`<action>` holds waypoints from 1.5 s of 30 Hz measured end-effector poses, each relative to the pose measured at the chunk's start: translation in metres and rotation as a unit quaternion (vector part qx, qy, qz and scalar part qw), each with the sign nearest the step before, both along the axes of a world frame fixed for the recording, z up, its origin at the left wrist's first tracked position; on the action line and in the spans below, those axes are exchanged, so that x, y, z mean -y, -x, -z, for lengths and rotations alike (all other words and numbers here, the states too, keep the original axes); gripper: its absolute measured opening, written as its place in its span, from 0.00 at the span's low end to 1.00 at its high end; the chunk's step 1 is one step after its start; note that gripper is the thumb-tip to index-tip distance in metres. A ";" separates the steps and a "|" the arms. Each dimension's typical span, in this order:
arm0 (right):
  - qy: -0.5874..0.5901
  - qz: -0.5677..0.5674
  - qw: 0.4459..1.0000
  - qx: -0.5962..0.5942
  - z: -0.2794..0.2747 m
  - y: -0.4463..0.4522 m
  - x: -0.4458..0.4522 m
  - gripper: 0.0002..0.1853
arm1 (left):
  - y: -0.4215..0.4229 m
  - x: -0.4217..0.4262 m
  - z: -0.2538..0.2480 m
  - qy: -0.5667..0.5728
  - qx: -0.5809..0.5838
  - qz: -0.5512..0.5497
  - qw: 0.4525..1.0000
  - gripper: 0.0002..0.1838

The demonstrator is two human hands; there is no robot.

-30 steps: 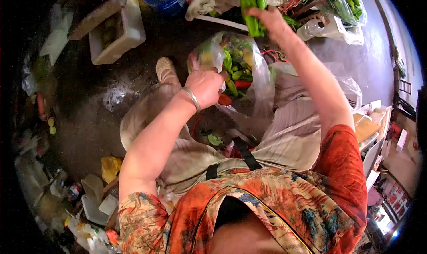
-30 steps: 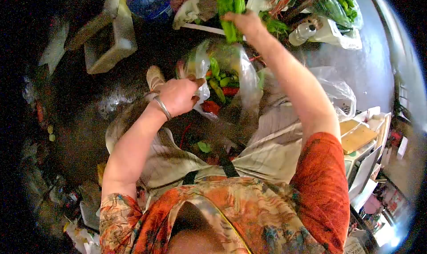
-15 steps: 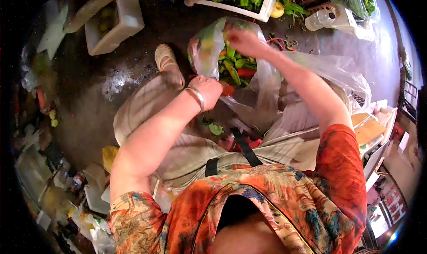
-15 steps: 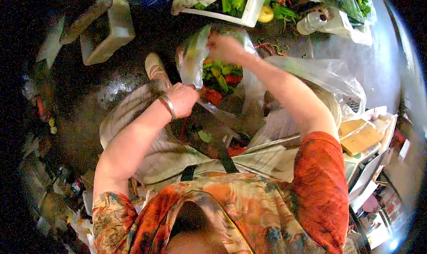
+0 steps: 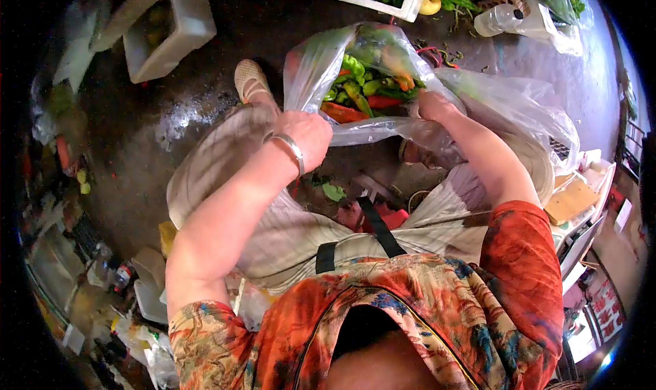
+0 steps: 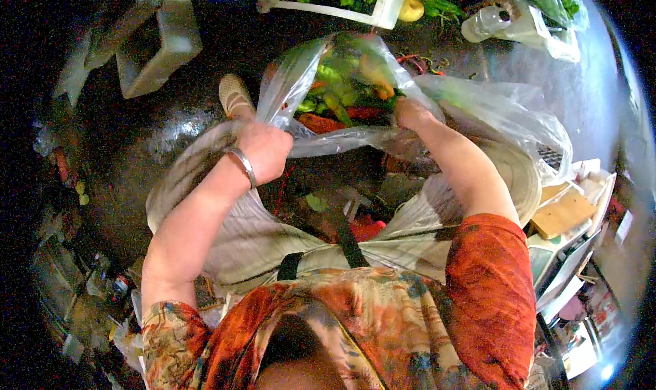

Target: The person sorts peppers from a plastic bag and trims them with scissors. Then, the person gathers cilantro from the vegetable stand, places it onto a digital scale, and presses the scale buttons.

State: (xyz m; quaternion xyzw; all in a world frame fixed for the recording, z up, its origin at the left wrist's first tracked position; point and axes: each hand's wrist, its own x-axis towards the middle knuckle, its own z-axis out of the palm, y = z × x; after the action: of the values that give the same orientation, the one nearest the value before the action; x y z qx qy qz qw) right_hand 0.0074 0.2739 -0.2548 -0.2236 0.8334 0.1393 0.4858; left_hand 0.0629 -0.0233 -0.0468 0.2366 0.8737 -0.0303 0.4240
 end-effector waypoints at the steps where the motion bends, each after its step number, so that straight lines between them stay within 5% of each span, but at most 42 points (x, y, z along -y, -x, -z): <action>1: 0.013 -0.003 1.000 0.000 0.003 -0.005 0.001 0.20 | -0.002 -0.001 0.001 0.001 0.005 0.006 1.000 0.09; 11: 0.279 0.010 0.960 -0.035 0.050 -0.043 0.072 0.13 | -0.019 0.010 0.000 -0.102 -0.019 -0.035 0.994 0.06; 13: 0.221 -0.056 0.974 0.002 0.042 -0.045 0.096 0.15 | -0.016 0.010 -0.002 -0.123 -0.024 -0.042 0.991 0.06; 16: 0.272 0.149 0.950 -0.045 0.075 -0.080 0.125 0.23 | -0.019 0.012 0.002 -0.144 -0.026 -0.043 0.988 0.06; 18: 0.262 0.166 0.947 -0.086 0.096 -0.098 0.137 0.25 | -0.016 0.015 -0.001 -0.147 -0.039 -0.049 0.987 0.05; 27: 0.261 0.088 0.952 -0.133 0.047 -0.077 0.130 0.23 | -0.009 0.019 -0.004 -0.139 -0.048 -0.064 0.987 0.05; 30: 0.358 0.369 0.844 0.151 0.042 -0.048 0.111 0.18 | -0.009 0.018 -0.002 -0.123 -0.037 -0.064 0.990 0.05; 34: 0.360 0.309 0.868 0.145 0.013 -0.013 0.088 0.18 | -0.005 0.017 0.002 -0.109 -0.035 -0.041 0.993 0.05; 36: 0.302 0.453 0.793 0.273 -0.017 0.001 0.079 0.18 | -0.003 0.017 0.003 -0.102 -0.047 -0.047 0.993 0.05; 41: 0.349 0.520 0.709 0.323 -0.070 0.027 0.065 0.14 | 0.008 0.018 -0.002 -0.121 -0.094 -0.082 0.985 0.08; 43: 0.377 0.548 0.634 0.394 -0.094 0.036 0.061 0.14 | 0.019 0.015 -0.007 -0.126 -0.094 -0.109 0.982 0.15; 45: 0.384 0.568 0.635 0.357 -0.123 0.037 0.060 0.15 | 0.025 0.012 -0.015 -0.243 -0.197 -0.103 0.944 0.23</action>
State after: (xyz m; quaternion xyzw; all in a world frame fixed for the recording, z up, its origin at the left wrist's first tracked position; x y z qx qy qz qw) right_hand -0.0298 0.2142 -0.1320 0.0952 0.5357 -0.5872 0.5993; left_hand 0.0377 -0.0351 -0.0321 0.2304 0.9402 0.1812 0.1733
